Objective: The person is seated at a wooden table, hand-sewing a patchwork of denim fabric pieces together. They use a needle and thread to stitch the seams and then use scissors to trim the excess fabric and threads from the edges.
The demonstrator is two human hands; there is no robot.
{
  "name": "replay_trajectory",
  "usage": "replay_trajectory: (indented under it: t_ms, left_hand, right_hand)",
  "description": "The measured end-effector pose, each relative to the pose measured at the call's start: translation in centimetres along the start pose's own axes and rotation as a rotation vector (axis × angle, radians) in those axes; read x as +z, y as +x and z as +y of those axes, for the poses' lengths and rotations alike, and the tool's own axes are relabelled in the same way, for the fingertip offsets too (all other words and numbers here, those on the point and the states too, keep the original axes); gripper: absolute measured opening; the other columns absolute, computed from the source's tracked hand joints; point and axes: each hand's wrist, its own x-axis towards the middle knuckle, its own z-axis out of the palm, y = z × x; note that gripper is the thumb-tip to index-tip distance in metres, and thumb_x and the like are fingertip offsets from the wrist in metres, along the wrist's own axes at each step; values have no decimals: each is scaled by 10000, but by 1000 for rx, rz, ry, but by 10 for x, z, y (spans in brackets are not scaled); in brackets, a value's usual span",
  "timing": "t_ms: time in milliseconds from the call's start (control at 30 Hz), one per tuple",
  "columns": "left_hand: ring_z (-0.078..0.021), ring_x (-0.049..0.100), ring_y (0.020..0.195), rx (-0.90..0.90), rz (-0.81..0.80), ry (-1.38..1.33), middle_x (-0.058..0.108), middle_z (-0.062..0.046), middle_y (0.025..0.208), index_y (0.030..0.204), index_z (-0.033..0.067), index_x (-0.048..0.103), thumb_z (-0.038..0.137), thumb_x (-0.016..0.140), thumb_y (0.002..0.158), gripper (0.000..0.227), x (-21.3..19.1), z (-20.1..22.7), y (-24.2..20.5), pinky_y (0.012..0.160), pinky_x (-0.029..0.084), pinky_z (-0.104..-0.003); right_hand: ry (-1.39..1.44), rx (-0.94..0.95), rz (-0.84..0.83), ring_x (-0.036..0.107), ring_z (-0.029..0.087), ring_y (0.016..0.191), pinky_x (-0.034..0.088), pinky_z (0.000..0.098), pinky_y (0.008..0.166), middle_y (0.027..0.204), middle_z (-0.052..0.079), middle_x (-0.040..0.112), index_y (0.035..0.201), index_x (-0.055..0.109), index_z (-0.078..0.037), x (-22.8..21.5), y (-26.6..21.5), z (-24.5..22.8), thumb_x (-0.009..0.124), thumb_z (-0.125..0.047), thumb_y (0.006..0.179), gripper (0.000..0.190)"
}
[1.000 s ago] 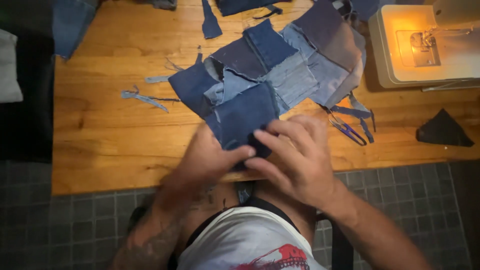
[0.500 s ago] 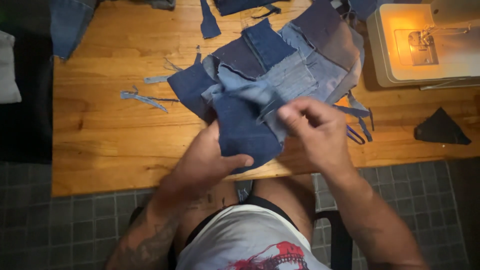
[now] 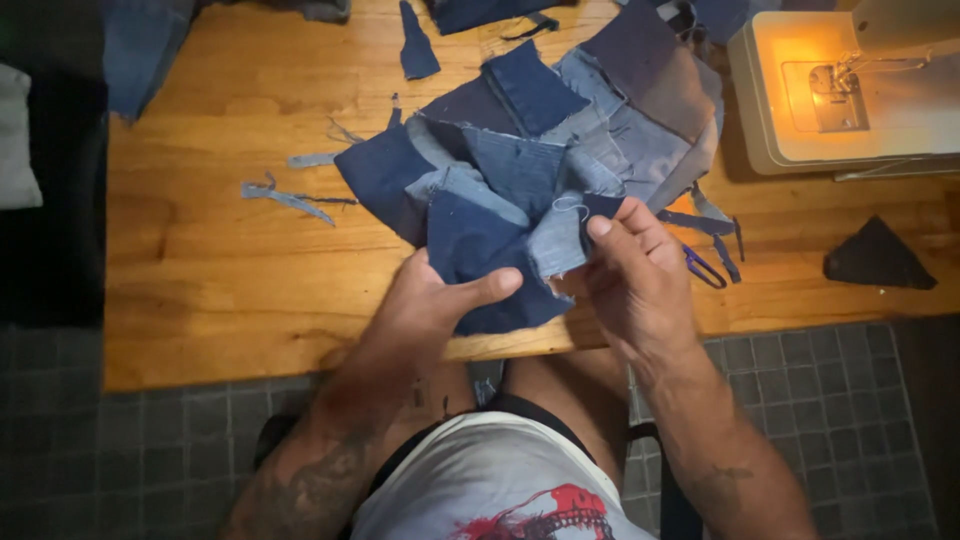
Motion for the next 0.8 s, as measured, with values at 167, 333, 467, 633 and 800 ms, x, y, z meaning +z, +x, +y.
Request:
replay_trajectory:
  t_ms: [167,333,467,633,800]
  left_hand:
    - [-261,847,968,-12,83,116,890,-192,1045,1232,-16,859,189,1128,661,664,-8,-9,5,805,711,-422]
    - [-259,896,1009,35,100,202,915,-164,1063,1211,43,871,221,1133,650,644,-7,-22,13,814,737,-400]
    - [-297,863,1083,53,100,108,887,-207,1124,1334,2,841,168,1112,621,781,4,-2,6,875,728,-443]
    - [-287,884,1076,82,60,106,903,-155,1112,1269,64,884,73,1060,631,662,-1,-1,-2,904,733,-417]
    - [-218,821,1341,354,-138,181,879,-157,1327,1413,-78,851,-7,958,756,670,-12,-13,-11,1121,630,-164]
  right_hand:
    - [-120,-41,26,771,157,682,677,317,676,772,55,725,1119,720,-34,-29,12,3,784,-87,1087,90]
    - [-603,-282,-87,666,126,693,589,268,663,713,86,667,1087,764,0,-13,15,-17,832,-9,1121,76]
    - [-843,-515,-433,779,258,1038,630,359,906,1151,173,841,1151,866,6,21,15,-41,869,-29,1074,85]
    - [-911,-430,-779,770,338,1188,591,466,1098,1332,150,835,1290,890,-78,51,20,-63,706,-159,1178,230]
    - [-575,-11,-1230,694,380,1517,315,540,1352,1434,183,848,1379,826,1,58,25,-72,402,-349,1301,555]
